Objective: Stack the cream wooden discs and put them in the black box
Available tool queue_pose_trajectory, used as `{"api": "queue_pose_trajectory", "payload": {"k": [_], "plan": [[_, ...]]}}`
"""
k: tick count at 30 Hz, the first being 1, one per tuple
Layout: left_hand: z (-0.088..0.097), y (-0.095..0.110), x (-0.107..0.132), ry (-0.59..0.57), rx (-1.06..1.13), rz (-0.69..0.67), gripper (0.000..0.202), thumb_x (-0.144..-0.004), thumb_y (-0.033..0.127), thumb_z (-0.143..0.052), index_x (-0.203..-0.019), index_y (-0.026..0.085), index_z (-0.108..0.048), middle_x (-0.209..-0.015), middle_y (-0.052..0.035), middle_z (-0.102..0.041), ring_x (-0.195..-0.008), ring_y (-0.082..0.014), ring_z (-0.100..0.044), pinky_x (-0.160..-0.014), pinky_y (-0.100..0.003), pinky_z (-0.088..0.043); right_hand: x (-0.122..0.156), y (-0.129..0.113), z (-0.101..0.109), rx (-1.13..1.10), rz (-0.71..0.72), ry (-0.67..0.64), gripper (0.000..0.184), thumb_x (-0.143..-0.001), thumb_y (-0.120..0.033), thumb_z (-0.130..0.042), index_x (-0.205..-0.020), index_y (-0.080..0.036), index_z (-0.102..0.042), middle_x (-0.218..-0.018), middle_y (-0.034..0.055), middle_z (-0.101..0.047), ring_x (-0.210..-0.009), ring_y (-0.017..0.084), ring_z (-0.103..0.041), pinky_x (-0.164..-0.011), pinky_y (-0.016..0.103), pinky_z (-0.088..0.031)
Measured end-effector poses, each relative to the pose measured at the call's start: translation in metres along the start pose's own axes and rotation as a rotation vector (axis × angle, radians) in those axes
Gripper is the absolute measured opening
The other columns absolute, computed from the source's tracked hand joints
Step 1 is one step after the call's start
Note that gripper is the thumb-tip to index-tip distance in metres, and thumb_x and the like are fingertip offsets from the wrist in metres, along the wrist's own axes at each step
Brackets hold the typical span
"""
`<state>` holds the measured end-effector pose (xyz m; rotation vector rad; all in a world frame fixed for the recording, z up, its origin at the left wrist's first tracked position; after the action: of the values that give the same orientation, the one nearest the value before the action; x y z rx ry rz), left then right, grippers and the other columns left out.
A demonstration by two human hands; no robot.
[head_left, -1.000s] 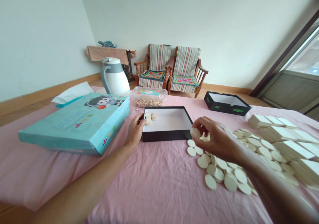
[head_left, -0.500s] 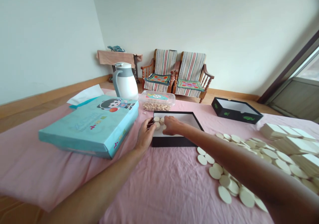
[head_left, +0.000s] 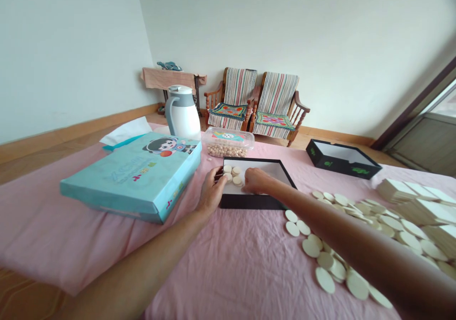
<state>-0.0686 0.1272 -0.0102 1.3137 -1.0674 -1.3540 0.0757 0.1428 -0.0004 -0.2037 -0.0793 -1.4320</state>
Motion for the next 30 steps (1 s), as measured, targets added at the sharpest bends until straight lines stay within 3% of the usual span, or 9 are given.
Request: {"api": "queue_pose_trajectory", "payload": {"k": [6,14,20,30], "plan": [[0.001,0.001,0.0,0.005,-0.014,-0.003,0.036,-0.074,0.026,-0.054,-0.108,0.015,-0.058,-0.11,-0.0082,-0.065,-0.1,-0.0226,-0.061,-0.086,-0.033,-0.048,-0.011,-0.007,-0.003,-0.033,-0.032,0.017,0.03,-0.071,-0.025,-0.059,-0.096,-0.011,-0.069,-0.091,0.0155,-0.07,-0.083,0.023,-0.066,-0.061,0.024,-0.045],[0.0,-0.004,-0.001,-0.002,-0.003,-0.001,0.037,-0.075,0.026,-0.054,-0.11,0.015,-0.057,-0.11,-0.0085,-0.065,-0.101,-0.0228,-0.061,-0.085,-0.033,-0.049,-0.012,-0.002,0.003,-0.084,0.0,-0.034,0.011,-0.066,-0.013,-0.062,-0.072,-0.011,-0.071,-0.072,0.01,-0.071,-0.072,0.018,-0.066,-0.058,0.019,-0.045],[0.0,-0.004,-0.001,-0.011,0.007,-0.003,0.037,-0.075,0.026,-0.053,-0.11,0.016,-0.058,-0.11,-0.0079,-0.065,-0.099,-0.0229,-0.062,-0.083,-0.033,-0.05,-0.027,0.011,0.021,-0.067,-0.055,0.125,0.026,-0.072,-0.017,-0.059,-0.096,-0.013,-0.068,-0.101,0.0138,-0.068,-0.098,0.024,-0.062,-0.074,0.025,-0.047],[0.002,-0.001,-0.001,0.009,0.0,-0.007,0.035,-0.075,0.025,-0.053,-0.109,0.015,-0.058,-0.108,-0.0078,-0.065,-0.099,-0.0217,-0.062,-0.082,-0.031,-0.05,-0.034,0.001,0.014,-0.057,-0.05,0.127,0.024,-0.072,-0.017,-0.061,-0.095,-0.013,-0.068,-0.098,0.0131,-0.068,-0.093,0.023,-0.064,-0.072,0.026,-0.047]]}}
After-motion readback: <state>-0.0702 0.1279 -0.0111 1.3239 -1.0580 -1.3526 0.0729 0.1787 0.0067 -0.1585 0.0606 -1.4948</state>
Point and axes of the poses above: each hand's wrist, its own x-axis away from the middle knuckle, its own z-axis out of the back of the hand, y = z × x, the point moved 9 cm from there along -x, towards the middle knuckle
